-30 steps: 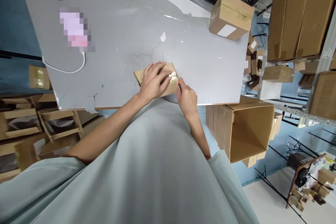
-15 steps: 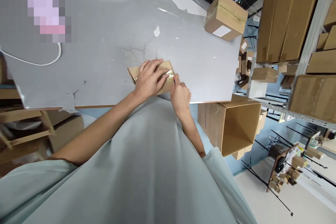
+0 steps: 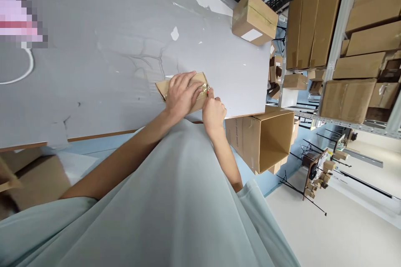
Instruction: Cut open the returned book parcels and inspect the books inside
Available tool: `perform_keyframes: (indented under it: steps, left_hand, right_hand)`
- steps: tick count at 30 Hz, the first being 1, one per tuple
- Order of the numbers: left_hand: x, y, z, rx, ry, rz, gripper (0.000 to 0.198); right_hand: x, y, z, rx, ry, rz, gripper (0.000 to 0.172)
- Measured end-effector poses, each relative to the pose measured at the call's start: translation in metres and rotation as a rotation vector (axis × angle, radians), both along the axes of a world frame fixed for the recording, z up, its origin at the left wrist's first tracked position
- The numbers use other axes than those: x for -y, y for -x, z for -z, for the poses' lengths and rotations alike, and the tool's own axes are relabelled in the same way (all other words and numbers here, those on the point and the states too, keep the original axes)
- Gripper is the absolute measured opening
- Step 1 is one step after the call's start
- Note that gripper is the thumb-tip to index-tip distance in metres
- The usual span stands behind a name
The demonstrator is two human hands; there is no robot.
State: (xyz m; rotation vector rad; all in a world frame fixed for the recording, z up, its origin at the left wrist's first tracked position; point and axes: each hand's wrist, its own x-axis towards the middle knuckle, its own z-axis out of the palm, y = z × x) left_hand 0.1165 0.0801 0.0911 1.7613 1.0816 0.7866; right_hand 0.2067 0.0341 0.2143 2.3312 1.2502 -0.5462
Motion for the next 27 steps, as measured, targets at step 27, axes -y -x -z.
perform_keyframes:
  steps: [27]
  left_hand:
    - [0.008, 0.007, 0.002, -0.046, -0.069, 0.032, 0.036]
  right_hand:
    - [0.042, -0.004, -0.021, -0.037, 0.042, 0.097, 0.055]
